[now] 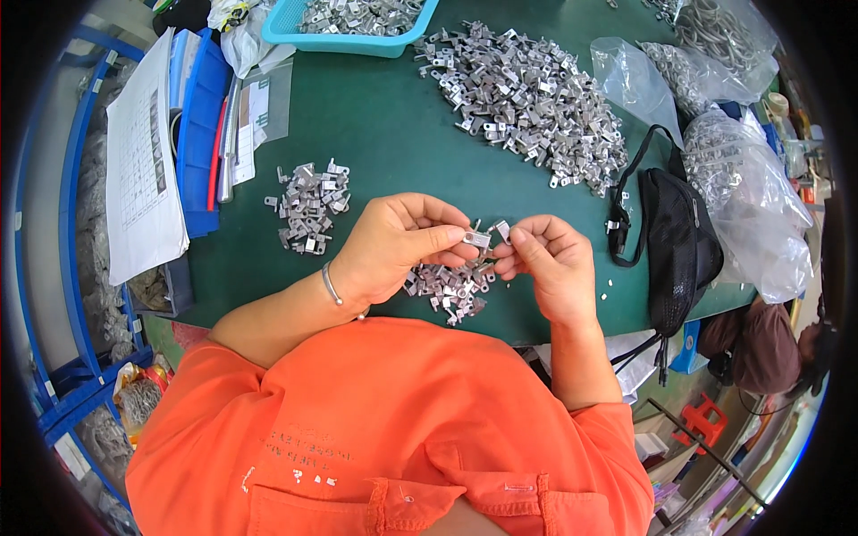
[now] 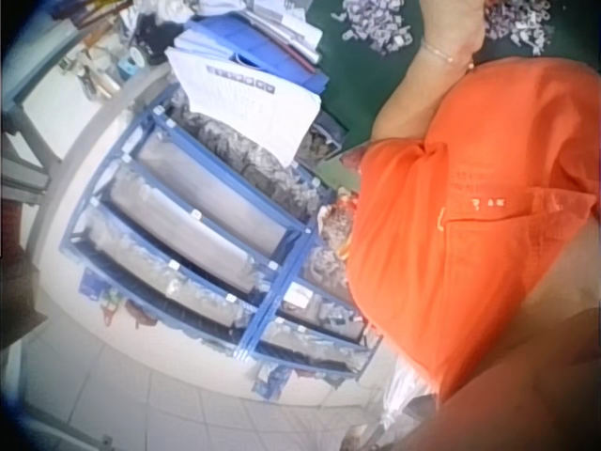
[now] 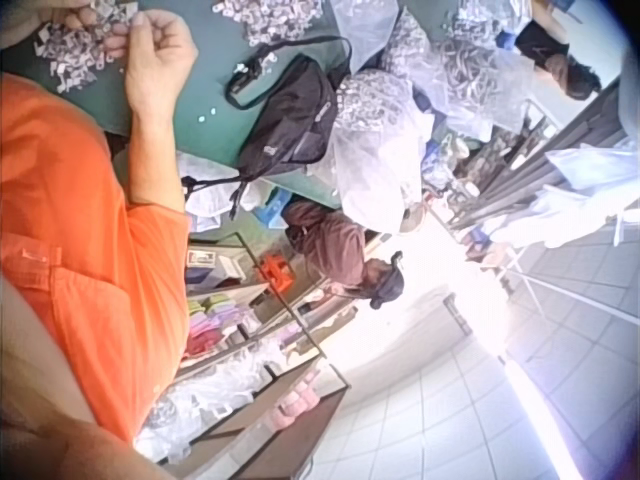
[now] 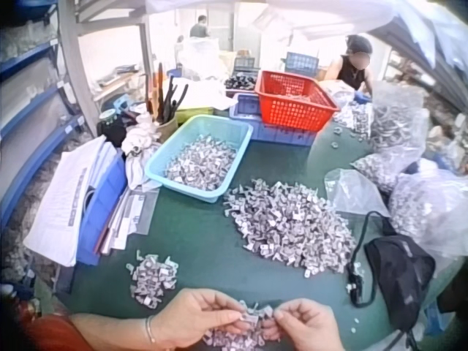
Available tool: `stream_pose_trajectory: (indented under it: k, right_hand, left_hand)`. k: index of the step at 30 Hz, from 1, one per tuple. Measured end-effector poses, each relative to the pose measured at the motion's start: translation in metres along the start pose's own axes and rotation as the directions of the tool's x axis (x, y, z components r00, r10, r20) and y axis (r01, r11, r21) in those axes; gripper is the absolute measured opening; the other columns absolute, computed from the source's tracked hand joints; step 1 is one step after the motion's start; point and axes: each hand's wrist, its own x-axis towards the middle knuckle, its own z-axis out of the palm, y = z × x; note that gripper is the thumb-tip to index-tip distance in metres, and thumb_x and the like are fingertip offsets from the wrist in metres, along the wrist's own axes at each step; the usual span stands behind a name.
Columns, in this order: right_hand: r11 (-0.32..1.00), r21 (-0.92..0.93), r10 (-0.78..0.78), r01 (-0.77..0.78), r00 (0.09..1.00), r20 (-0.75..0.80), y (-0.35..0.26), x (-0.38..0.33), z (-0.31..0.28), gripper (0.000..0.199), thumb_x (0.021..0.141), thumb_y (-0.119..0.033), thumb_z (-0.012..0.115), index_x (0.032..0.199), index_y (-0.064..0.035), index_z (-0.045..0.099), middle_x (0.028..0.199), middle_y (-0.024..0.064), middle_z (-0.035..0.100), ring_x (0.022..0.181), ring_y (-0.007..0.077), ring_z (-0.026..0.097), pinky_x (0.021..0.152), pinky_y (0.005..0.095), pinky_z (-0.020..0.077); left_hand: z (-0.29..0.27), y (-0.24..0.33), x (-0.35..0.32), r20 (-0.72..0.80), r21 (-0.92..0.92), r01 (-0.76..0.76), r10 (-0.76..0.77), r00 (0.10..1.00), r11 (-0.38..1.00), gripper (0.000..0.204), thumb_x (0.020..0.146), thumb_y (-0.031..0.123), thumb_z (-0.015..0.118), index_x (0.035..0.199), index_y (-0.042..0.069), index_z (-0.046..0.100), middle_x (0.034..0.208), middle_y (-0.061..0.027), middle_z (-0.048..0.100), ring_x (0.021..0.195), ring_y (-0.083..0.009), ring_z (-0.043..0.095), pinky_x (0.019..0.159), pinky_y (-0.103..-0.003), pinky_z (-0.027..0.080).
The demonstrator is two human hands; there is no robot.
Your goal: The person sits at a green workbench and repeatedly picks up small metal brackets and screws from a large pile. They insert the screws into the brackets by hand and place the assembled units into a separate pile. The person continues this repetitive assembly process throughout the video.
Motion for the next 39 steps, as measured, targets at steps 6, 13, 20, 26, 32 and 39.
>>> stream_pose_trajectory:
  k: [6, 13, 20, 26, 32, 39]
  right_hand:
    - [1.000, 0.011, 0.009, -0.009, 1.000, 0.006, 0.004, 0.000, -0.003, 0.012, 0.094, -0.007, 0.059, 0.097, 0.0051, 0.059, 0.083, 0.0129, 0.069, 0.068, 0.0161, 0.067, 0.060, 0.0256, 0.0546]
    - [0.998, 0.049, -0.034, 0.032, 0.999, 0.036, 0.004, -0.001, -0.002, 0.012, 0.094, -0.006, 0.059, 0.097, 0.0051, 0.059, 0.084, 0.0131, 0.069, 0.069, 0.0164, 0.067, 0.062, 0.0264, 0.0554]
    - [0.998, 0.052, -0.044, 0.043, 0.999, 0.010, 0.002, -0.004, -0.005, 0.006, 0.090, 0.000, 0.062, 0.094, 0.0036, 0.061, 0.084, 0.0133, 0.069, 0.071, 0.0190, 0.068, 0.064, 0.0281, 0.0555]
    - [0.339, -0.498, -0.728, 0.798, 0.558, 0.399, 0.002, 0.000, 0.010, 0.018, 0.071, 0.008, 0.071, 0.084, -0.0011, 0.065, 0.085, 0.0116, 0.067, 0.075, 0.0263, 0.065, 0.066, 0.0338, 0.0526]
    - [0.141, -0.967, -0.690, 0.211, 0.722, 0.057, -0.004, 0.039, -0.032, 0.014, 0.081, -0.014, 0.070, 0.080, -0.0012, 0.065, 0.079, 0.0156, 0.062, 0.071, 0.0370, 0.061, 0.063, 0.0430, 0.0498]
    - [-0.013, -0.984, -0.712, 0.177, 0.689, 0.133, 0.005, 0.051, -0.045, 0.011, 0.079, -0.013, 0.069, 0.076, -0.0039, 0.065, 0.077, 0.0126, 0.061, 0.067, 0.0337, 0.061, 0.061, 0.0430, 0.0499]
  left_hand:
    - [-0.002, 0.000, 0.000, 0.019, -0.117, 0.036, -0.034, 0.999, 0.993, 0.012, 0.089, 0.001, 0.064, 0.099, -0.005, 0.063, 0.093, -0.0150, 0.068, 0.084, -0.0215, 0.070, 0.073, -0.027, 0.059]
    - [-0.005, -0.001, 0.000, 0.037, -0.012, -0.006, 0.006, 0.999, 1.000, 0.007, 0.088, -0.003, 0.062, 0.095, -0.003, 0.063, 0.095, -0.0146, 0.068, 0.088, -0.0235, 0.070, 0.077, -0.030, 0.059]
    - [-0.004, 0.000, -0.002, 0.381, 0.766, -0.516, 0.377, 0.844, 0.383, 0.010, 0.081, -0.004, 0.070, 0.089, -0.001, 0.068, 0.096, -0.0089, 0.067, 0.084, -0.0127, 0.066, 0.071, -0.024, 0.053]
    - [0.001, -0.002, -0.007, 0.252, 0.583, -0.403, 0.314, 0.915, 0.706, 0.014, 0.083, -0.007, 0.067, 0.096, -0.004, 0.066, 0.099, -0.0101, 0.064, 0.086, -0.0142, 0.065, 0.073, -0.026, 0.055]
    - [-0.060, 0.041, -0.021, 0.201, 0.922, -0.380, 0.737, 0.645, 0.081, 0.017, 0.074, -0.011, 0.066, 0.088, -0.001, 0.065, 0.094, -0.0120, 0.065, 0.088, -0.0221, 0.064, 0.077, -0.031, 0.051]
    - [-0.101, 0.046, -0.037, 0.125, 0.978, -0.207, 0.738, 0.663, 0.020, 0.015, 0.080, -0.004, 0.060, 0.093, -0.002, 0.067, 0.095, -0.0133, 0.067, 0.089, -0.0293, 0.064, 0.080, -0.035, 0.050]
